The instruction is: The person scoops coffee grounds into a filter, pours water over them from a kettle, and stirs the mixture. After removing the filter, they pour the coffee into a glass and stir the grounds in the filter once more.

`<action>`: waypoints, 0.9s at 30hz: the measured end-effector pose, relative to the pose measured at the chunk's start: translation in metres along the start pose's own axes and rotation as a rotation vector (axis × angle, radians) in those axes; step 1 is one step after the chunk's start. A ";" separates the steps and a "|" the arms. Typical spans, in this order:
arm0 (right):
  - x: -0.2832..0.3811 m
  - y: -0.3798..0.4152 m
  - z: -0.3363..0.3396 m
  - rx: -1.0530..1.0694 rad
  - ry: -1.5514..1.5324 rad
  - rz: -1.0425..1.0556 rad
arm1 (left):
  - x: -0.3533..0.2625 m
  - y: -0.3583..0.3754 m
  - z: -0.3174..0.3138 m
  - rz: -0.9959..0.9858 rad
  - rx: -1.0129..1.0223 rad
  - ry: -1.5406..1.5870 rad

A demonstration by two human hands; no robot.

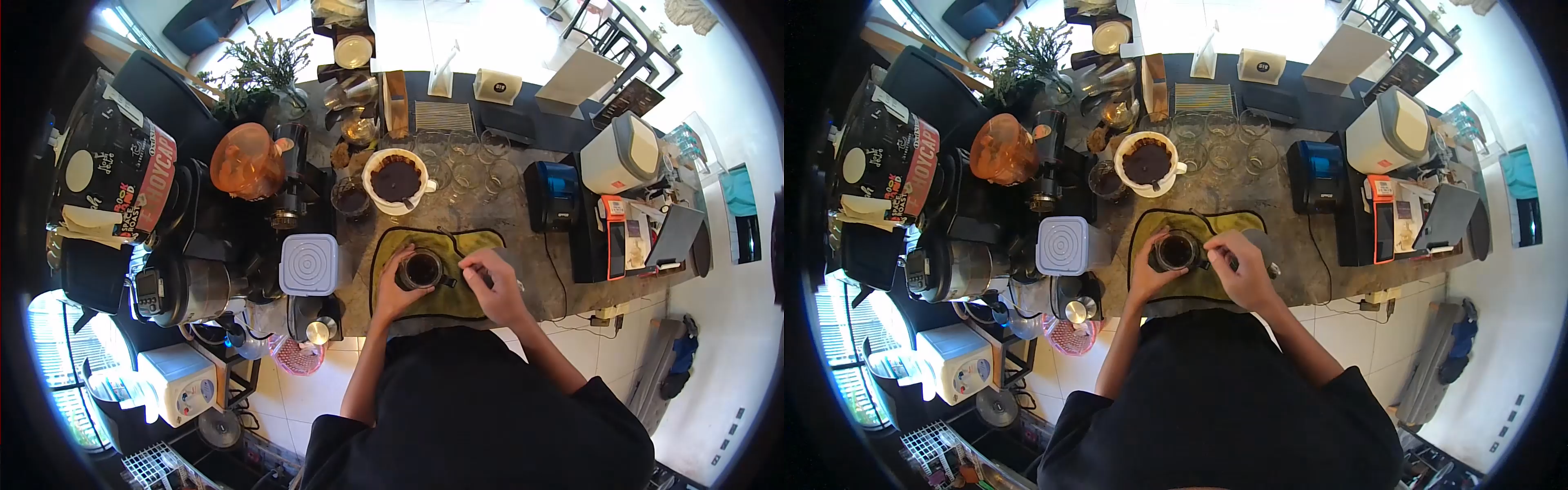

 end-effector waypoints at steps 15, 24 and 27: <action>0.000 0.010 -0.031 0.184 0.084 -0.008 | -0.086 0.047 0.046 -0.092 -0.328 0.088; -0.027 0.007 -0.013 0.070 -0.589 -0.193 | -0.162 0.044 0.025 -0.173 -0.330 -0.103; -0.028 0.005 0.020 -0.086 -0.612 -0.236 | -0.173 0.040 0.015 -0.216 -0.264 0.066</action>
Point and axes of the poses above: each hand's wrist, its own y-axis away from the middle knuckle, its own z-axis out of the back of the hand, x = y × z, the point moved 10 cm from there along -y, towards the middle knuckle, and after that the axes turned 7 degrees about z, right-handed, at the moved point
